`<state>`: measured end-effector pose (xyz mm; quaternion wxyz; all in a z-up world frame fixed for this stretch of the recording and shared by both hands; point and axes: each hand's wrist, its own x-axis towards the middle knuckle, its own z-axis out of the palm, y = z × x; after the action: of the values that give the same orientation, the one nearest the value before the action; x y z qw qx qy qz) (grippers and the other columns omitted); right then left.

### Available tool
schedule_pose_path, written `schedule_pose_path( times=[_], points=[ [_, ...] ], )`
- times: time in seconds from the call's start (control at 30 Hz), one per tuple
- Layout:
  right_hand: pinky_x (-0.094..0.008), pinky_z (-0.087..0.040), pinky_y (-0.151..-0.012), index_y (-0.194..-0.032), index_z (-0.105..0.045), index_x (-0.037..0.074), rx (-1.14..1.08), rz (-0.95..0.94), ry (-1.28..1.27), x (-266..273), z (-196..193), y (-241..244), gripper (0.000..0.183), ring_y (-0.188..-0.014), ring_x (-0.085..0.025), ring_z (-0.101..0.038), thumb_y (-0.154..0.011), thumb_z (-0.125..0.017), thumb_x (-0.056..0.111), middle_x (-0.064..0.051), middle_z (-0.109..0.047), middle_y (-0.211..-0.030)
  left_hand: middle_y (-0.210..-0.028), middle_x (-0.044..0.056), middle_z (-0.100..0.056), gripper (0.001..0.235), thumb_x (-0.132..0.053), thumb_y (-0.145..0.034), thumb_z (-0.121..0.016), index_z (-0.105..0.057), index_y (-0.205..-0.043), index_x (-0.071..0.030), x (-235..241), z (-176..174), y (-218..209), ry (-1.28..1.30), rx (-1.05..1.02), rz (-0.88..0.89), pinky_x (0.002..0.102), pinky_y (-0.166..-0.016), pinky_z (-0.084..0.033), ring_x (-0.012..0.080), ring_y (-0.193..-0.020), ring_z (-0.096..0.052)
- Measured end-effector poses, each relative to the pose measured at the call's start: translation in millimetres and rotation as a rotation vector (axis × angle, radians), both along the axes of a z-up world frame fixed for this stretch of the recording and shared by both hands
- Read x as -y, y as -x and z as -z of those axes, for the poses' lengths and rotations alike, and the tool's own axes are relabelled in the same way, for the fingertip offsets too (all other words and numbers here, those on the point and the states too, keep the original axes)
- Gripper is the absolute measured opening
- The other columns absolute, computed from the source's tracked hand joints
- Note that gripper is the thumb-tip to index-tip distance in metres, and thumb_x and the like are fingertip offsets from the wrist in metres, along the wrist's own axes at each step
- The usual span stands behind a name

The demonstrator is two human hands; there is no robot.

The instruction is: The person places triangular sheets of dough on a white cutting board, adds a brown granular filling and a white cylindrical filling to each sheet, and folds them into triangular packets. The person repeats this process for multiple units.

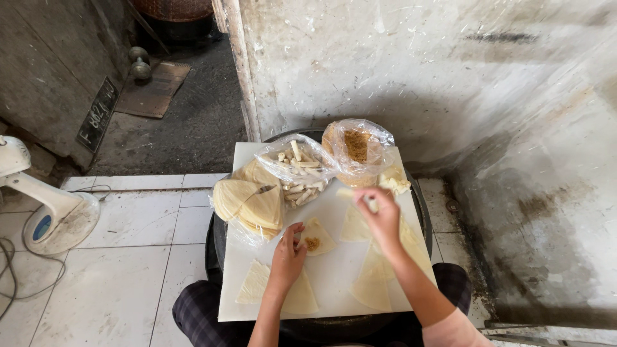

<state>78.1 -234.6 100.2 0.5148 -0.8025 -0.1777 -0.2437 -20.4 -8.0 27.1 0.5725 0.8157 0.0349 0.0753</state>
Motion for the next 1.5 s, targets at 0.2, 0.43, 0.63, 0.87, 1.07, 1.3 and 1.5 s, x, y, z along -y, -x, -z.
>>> schedule_pose_path(
  times=[0.2, 0.43, 0.63, 0.87, 1.07, 1.3, 1.5],
  points=[
    [-0.027, -0.047, -0.075, -0.11, -0.074, 0.014, 0.171, 0.214, -0.011, 10, -43, -78, 0.018, -0.088, -0.014, -0.059, -0.095, -0.076, 0.005, -0.001, -0.071, -0.108, -0.127, 0.016, -0.066, 0.051, 0.004, -0.087, -0.062, -0.053, -0.136, -0.005, 8, 6, 10, -0.132, 0.118, -0.081, 0.042, -0.085, -0.053, 0.0315, -0.102, -0.064],
    [-0.026, -0.059, -0.074, -0.122, -0.061, 0.011, -0.029, -0.079, 0.014, -20, -20, -32, 0.029, -0.086, -0.011, -0.065, -0.095, -0.071, 0.012, -0.002, -0.064, -0.096, -0.12, 0.016, -0.065, 0.053, 0.007, -0.084, -0.057, -0.051, -0.136, -0.006, 7, -3, 19, -0.096, -0.018, -0.118, 0.044, -0.082, -0.053, 0.0354, -0.092, -0.062],
    [-0.039, -0.054, -0.075, -0.101, -0.063, 0.01, -0.131, -0.15, 0.535, -42, 19, 66, 0.021, -0.087, -0.028, -0.067, -0.086, -0.076, 0.013, -0.009, -0.067, -0.093, -0.108, 0.021, -0.059, 0.037, 0.008, -0.085, -0.055, -0.051, -0.121, 0.0, 11, -4, 29, -0.176, 0.106, -0.167, 0.048, -0.081, -0.05, 0.0377, -0.095, -0.061],
    [-0.046, -0.049, -0.076, -0.094, -0.058, 0.005, -0.087, -0.097, 0.611, -55, 26, 80, 0.023, -0.088, -0.035, -0.063, -0.079, -0.076, 0.01, -0.013, -0.065, -0.09, -0.095, 0.01, -0.068, 0.035, 0.001, -0.081, -0.064, -0.056, -0.115, -0.005, 8, -18, 36, -0.335, 0.145, -0.165, 0.047, -0.084, -0.047, 0.0338, -0.091, -0.061],
    [-0.043, -0.052, -0.069, -0.104, -0.052, 0.008, -0.407, -0.131, 0.455, -50, 31, 80, 0.027, -0.078, -0.031, -0.066, -0.085, -0.071, 0.01, -0.011, -0.066, -0.082, -0.09, 0.006, -0.069, 0.031, -0.006, -0.084, -0.068, -0.061, -0.114, -0.009, 14, -27, 36, -0.422, 0.062, -0.206, 0.046, -0.082, -0.046, 0.0298, -0.09, -0.063],
    [-0.041, -0.052, -0.069, -0.112, -0.05, 0.009, -0.458, -0.169, 0.516, -13, 19, 87, 0.035, -0.077, -0.029, -0.067, -0.084, -0.071, 0.007, -0.009, -0.066, -0.081, -0.083, 0.005, -0.067, 0.033, -0.011, -0.085, -0.071, -0.059, -0.116, -0.01, 39, -32, 54, -0.464, 0.024, -0.075, 0.045, -0.083, -0.045, 0.0292, -0.089, -0.062],
    [-0.038, -0.055, -0.076, -0.126, -0.054, 0.007, -0.316, -0.254, 0.335, -8, 11, 109, 0.043, -0.085, -0.027, -0.068, -0.086, -0.068, 0.001, -0.01, -0.067, -0.091, -0.102, 0.001, -0.072, 0.037, -0.01, -0.081, -0.073, -0.059, -0.115, -0.01, 50, -33, 63, -0.378, 0.16, -0.045, 0.044, -0.083, -0.045, 0.0284, -0.096, -0.063]
  ],
)
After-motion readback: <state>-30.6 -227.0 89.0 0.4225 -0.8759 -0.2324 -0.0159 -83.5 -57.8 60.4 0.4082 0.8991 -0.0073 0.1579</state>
